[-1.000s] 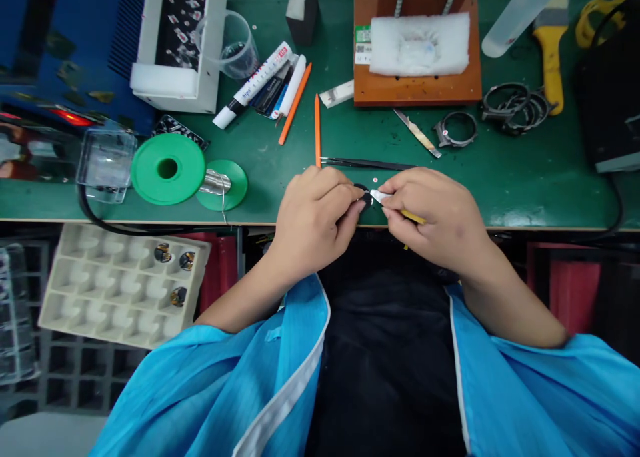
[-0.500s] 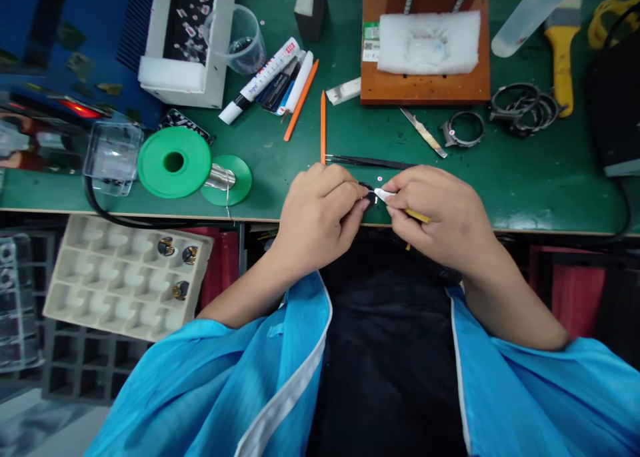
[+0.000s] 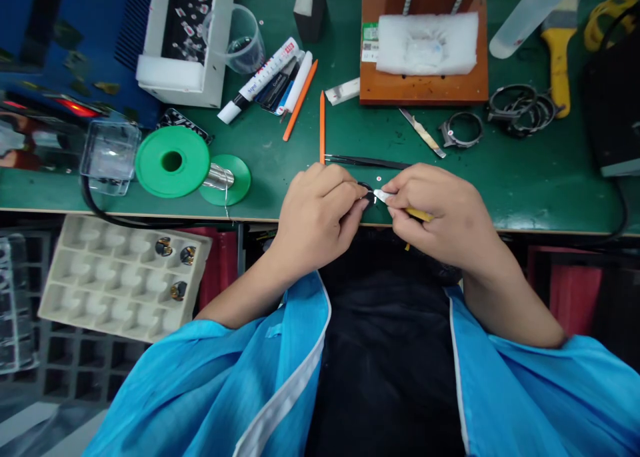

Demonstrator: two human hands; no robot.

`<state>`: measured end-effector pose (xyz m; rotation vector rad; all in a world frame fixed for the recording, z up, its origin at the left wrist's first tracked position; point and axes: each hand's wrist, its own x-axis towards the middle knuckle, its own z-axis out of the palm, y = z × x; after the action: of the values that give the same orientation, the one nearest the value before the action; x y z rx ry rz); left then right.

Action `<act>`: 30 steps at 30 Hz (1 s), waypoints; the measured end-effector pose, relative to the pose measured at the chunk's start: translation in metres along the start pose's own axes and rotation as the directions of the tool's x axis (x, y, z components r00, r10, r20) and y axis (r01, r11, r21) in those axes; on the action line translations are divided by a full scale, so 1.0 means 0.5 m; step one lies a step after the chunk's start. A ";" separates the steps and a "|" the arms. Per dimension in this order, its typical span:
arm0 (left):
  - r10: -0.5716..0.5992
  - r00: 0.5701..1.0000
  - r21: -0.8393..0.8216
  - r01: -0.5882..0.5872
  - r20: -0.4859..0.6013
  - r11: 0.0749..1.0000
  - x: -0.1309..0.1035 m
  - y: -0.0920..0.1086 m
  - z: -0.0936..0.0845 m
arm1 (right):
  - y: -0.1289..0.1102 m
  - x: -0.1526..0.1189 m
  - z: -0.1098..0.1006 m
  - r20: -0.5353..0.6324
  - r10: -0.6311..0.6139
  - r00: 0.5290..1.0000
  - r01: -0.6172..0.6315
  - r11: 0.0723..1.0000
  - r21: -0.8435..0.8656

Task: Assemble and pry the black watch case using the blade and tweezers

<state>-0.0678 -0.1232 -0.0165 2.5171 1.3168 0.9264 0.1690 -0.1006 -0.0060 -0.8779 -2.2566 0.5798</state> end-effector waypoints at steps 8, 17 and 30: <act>0.002 1.000 0.013 -0.002 0.002 1.000 -0.001 -0.001 0.000 | 0.000 0.000 -0.001 -0.003 0.002 1.000 -0.002 0.999 0.035; -0.002 1.000 0.018 0.002 0.011 1.000 -0.001 0.000 0.000 | 0.001 0.002 0.001 -0.002 0.011 1.000 -0.010 0.999 0.032; -0.015 1.000 0.017 0.015 0.018 1.000 0.001 0.001 0.000 | 0.002 0.004 -0.001 0.002 0.002 1.000 -0.002 0.999 0.047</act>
<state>-0.0674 -0.1232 -0.0160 2.5185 1.3419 0.8904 0.1686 -0.0985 -0.0054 -0.8569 -2.2345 0.6323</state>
